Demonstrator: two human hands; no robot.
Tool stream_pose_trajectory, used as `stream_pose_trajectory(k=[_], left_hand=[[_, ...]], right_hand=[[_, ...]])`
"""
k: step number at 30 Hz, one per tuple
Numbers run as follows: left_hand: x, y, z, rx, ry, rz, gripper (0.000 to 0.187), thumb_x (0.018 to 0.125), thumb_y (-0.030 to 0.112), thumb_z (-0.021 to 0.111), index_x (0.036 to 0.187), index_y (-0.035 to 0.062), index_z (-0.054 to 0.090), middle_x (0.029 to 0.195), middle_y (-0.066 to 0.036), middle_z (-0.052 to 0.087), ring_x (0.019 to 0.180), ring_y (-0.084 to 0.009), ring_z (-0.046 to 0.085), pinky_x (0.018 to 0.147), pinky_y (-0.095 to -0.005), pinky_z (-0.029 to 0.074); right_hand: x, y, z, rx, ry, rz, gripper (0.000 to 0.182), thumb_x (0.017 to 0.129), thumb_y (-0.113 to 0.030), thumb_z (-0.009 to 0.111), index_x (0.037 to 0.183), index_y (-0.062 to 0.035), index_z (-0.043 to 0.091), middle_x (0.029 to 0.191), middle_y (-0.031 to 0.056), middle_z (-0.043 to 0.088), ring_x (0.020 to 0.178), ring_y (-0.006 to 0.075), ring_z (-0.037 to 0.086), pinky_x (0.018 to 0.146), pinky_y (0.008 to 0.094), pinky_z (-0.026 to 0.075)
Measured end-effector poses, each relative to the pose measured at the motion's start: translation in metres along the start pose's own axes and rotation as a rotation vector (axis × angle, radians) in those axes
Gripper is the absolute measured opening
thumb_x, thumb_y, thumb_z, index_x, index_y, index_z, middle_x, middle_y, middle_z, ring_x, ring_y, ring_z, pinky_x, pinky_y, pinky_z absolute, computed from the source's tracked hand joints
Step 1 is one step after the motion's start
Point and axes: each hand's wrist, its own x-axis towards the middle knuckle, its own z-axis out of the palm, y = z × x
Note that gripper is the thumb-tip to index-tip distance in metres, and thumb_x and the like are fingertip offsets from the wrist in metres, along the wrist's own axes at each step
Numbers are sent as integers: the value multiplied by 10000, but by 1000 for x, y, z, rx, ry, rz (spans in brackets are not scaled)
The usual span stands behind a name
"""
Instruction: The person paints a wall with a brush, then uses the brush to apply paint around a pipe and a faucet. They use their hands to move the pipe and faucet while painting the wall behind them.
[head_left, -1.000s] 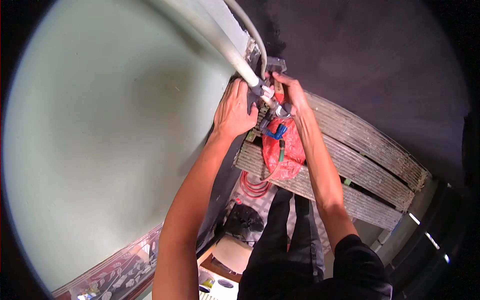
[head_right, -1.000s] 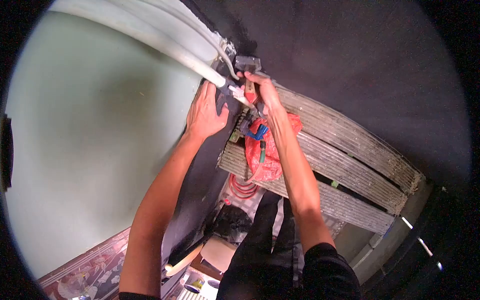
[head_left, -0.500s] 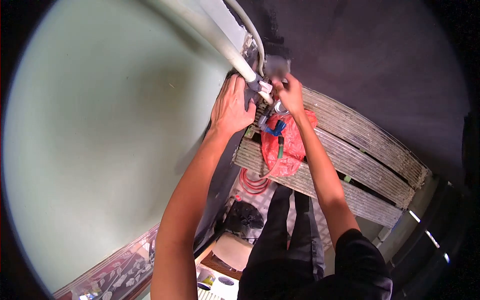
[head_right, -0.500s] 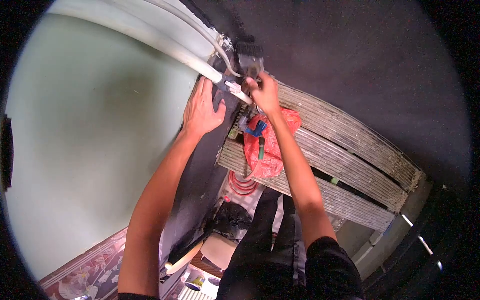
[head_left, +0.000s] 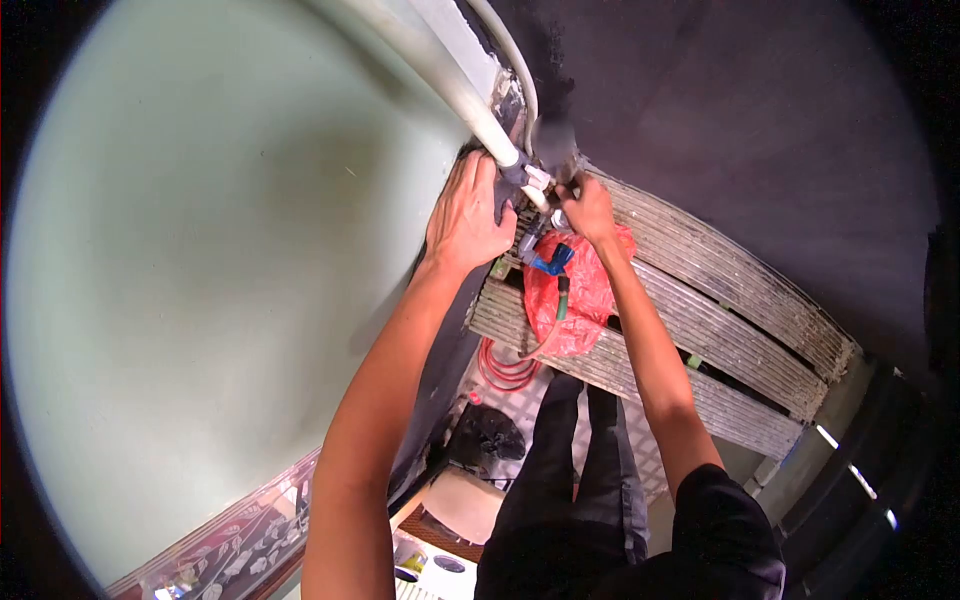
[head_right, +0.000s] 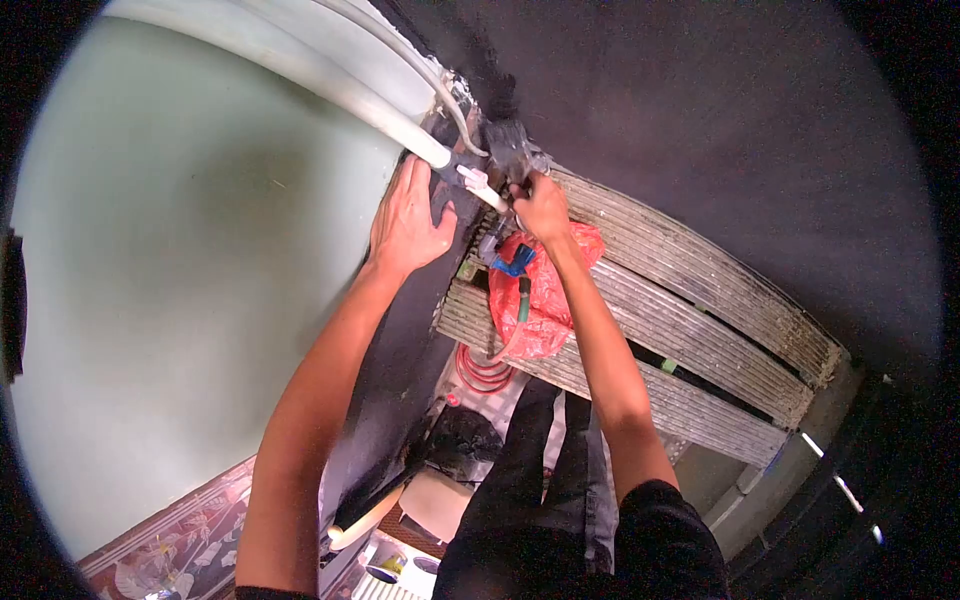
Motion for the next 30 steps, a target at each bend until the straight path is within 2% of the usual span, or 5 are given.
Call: stream_pose_trajectory(k=[10, 13, 21, 22, 30], left_hand=[[-1, -3, 3, -1, 8, 35, 468, 778, 109, 669, 1181, -19, 470, 1197, -234, 519, 1167, -420, 527, 1041, -481, 447], [0, -2, 1, -10, -5, 20, 471, 777, 109, 670, 1183, -20, 468, 1192, -234, 522, 1164, -420, 530, 1043, -480, 447], [0, -1, 1, -13, 14, 25, 467, 771, 101, 673, 1174, -18, 469, 1166, -233, 527, 1147, -423, 535, 1030, -479, 451], [2, -1, -1, -15, 3, 24, 466, 771, 99, 673, 1174, -18, 468, 1168, -233, 526, 1149, -422, 535, 1029, -480, 451], [0, -1, 0, -5, 9, 27, 469, 774, 97, 678, 1182, -11, 474, 1190, -229, 519, 1165, -411, 530, 1029, -478, 451]], right_hand=[[34, 19, 35, -149, -15, 87, 481, 786, -354, 657, 907, 111, 665, 998, 372, 669, 1011, 498, 645, 968, 509, 487], [12, 15, 16, -203, -54, -5, 461, 797, -304, 638, 987, 116, 637, 918, 361, 668, 925, 518, 654, 892, 549, 506], [32, 42, 29, -363, 16, -234, 475, 821, -281, 649, 1156, 45, 563, 1008, 288, 681, 1036, 464, 631, 955, 534, 487], [34, 45, 39, -351, 119, -290, 439, 800, -252, 656, 1104, 58, 584, 929, 267, 682, 929, 457, 645, 864, 537, 497], [2, 27, 35, -218, 193, -178, 312, 752, -205, 694, 878, 61, 587, 844, 304, 664, 838, 491, 638, 818, 560, 498]])
